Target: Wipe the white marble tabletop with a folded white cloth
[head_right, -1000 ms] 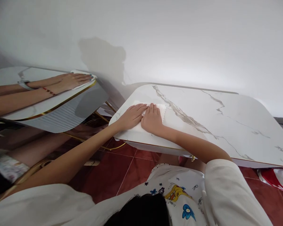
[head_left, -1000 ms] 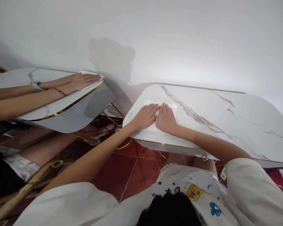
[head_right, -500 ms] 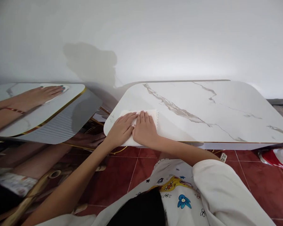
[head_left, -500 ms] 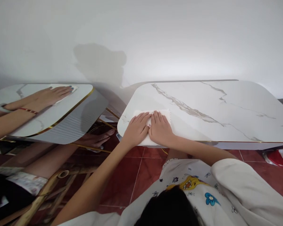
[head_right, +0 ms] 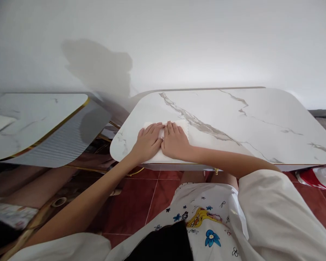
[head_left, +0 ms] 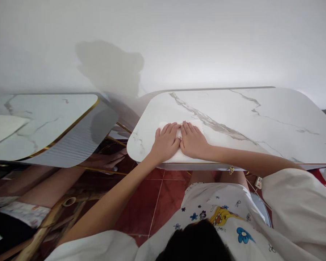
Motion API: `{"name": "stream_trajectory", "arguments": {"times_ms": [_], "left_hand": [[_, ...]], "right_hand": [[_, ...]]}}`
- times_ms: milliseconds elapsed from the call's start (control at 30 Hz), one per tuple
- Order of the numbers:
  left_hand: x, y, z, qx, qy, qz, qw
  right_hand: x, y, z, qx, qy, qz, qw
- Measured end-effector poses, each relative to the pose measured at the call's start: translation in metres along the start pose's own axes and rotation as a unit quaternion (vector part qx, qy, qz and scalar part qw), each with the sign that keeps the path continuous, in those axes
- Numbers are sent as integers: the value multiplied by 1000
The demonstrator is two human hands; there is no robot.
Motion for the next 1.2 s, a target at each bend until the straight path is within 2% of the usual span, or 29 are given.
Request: {"name": "stream_trajectory", "arguments": {"times_ms": [200, 400, 633, 933, 1200], "left_hand": [[-1, 58, -10, 11, -33, 25, 999], [0, 117, -32, 4, -51, 58, 997], [3, 172, -52, 14, -70, 79, 994], [8, 216, -65, 24, -84, 91, 992], [11, 236, -64, 32, -78, 83, 993]], "right_hand": [[-6, 49, 33, 15, -28, 4, 999], [-5, 107, 64, 2, -19, 10, 1000], [-7, 159, 93, 7, -5, 17, 1000], [-10, 199, 117, 17, -15, 36, 999], [-16, 205, 128, 50, -14, 37, 998]]}}
Point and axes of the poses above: each hand's wrist, its own y-axis towards the middle knuckle, its own x-axis out of the palm, z = x × y, the point moved 9 cm from there along y, towards the middle knuckle, and after that the axes turned 5 degrees about y, right-handed, at the moved point
